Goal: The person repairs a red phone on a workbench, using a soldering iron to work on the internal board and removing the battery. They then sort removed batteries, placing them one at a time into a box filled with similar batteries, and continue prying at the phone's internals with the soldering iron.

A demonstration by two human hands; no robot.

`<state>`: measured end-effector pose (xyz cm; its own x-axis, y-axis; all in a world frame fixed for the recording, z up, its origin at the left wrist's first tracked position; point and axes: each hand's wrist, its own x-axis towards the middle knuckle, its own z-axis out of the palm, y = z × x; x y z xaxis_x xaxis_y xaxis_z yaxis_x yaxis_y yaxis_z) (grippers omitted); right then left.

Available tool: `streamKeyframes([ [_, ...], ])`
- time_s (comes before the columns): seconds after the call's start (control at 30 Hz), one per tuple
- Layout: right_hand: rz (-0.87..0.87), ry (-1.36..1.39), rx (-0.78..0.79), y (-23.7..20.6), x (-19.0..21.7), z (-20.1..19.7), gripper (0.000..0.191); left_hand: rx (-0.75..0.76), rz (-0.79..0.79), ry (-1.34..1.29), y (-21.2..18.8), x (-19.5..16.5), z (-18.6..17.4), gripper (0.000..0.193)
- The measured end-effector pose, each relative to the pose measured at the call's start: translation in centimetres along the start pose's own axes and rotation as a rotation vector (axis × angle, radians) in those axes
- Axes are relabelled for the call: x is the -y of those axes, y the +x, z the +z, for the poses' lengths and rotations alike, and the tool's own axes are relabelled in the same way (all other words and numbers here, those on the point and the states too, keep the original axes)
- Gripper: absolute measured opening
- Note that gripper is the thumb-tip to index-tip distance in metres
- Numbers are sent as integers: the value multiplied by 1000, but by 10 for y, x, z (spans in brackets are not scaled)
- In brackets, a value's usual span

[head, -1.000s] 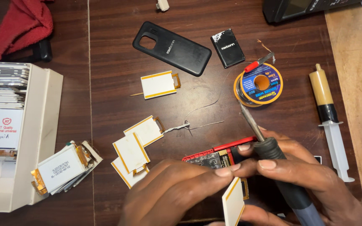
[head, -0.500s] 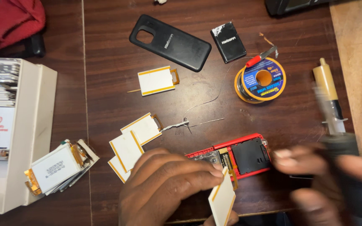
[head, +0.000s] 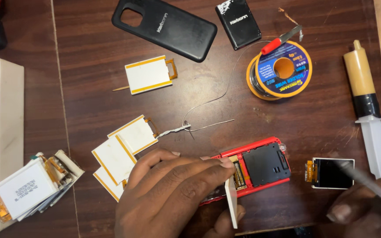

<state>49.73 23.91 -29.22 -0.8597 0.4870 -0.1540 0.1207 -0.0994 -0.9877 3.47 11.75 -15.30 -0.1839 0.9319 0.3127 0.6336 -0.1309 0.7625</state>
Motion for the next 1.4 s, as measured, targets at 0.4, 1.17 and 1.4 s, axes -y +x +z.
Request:
streamKeyframes([
  [0.4,277,244,5,-20,-36,-11,22,14,36,32,1,7,8,29],
  [1.17,257,-232,-222,35,12,46,21,97,80,38,-6,41,23,28],
  [1.4,-200,-839,-409,76,38,74,7,84,75,61,4,39,25,29],
])
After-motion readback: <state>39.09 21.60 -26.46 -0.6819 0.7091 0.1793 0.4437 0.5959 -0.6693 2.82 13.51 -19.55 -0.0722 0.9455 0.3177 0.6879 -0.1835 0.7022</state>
